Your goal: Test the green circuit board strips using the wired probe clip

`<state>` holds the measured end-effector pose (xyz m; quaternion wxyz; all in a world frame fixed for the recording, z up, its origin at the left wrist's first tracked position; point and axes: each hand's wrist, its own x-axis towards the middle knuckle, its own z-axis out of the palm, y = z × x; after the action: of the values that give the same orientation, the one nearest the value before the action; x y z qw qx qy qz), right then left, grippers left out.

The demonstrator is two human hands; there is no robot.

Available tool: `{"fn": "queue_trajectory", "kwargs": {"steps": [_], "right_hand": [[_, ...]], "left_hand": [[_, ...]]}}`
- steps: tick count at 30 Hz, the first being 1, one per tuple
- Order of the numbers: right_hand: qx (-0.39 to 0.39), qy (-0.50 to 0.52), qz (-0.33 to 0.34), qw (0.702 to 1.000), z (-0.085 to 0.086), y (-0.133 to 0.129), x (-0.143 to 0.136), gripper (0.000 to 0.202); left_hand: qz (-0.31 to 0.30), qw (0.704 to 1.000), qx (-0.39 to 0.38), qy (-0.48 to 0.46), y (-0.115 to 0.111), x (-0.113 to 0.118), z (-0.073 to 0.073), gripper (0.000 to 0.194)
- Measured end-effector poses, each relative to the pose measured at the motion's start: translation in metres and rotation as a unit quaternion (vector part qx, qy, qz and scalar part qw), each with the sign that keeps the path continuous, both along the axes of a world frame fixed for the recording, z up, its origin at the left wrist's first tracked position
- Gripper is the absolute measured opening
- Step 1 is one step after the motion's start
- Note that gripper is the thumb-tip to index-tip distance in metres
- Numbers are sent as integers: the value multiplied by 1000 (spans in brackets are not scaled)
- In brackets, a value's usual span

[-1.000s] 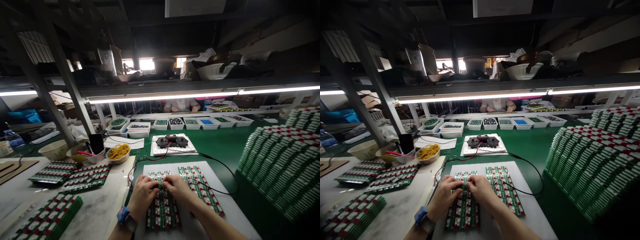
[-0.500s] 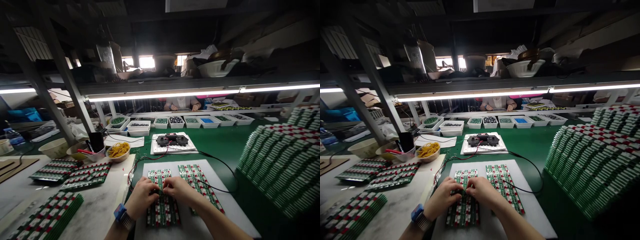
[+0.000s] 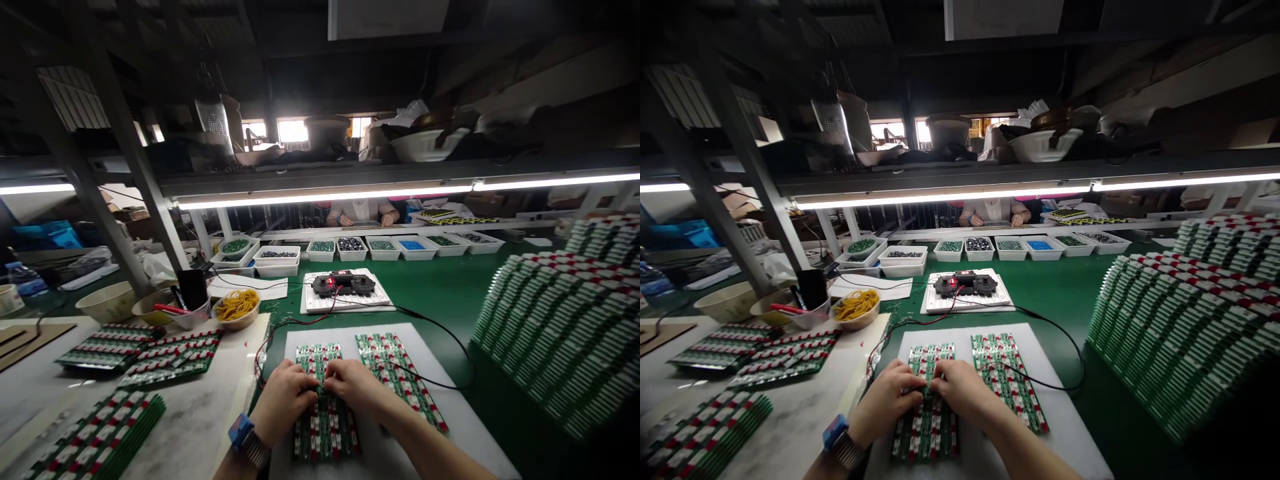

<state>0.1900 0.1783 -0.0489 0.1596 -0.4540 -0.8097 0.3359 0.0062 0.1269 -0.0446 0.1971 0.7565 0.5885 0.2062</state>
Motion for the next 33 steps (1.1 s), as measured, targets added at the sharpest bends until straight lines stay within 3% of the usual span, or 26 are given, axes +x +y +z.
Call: {"fn": "queue_trajectory", "kwargs": {"steps": [9,33], "right_hand": [[53,-42,-51,996,0,-6,-9,16],[76,-46,-24,996,-3,-4,-6,20]], "left_hand": [[10,1000,3,5,0,3,3,20],[10,1000,-8,-7,-2,3,5,23]]}}
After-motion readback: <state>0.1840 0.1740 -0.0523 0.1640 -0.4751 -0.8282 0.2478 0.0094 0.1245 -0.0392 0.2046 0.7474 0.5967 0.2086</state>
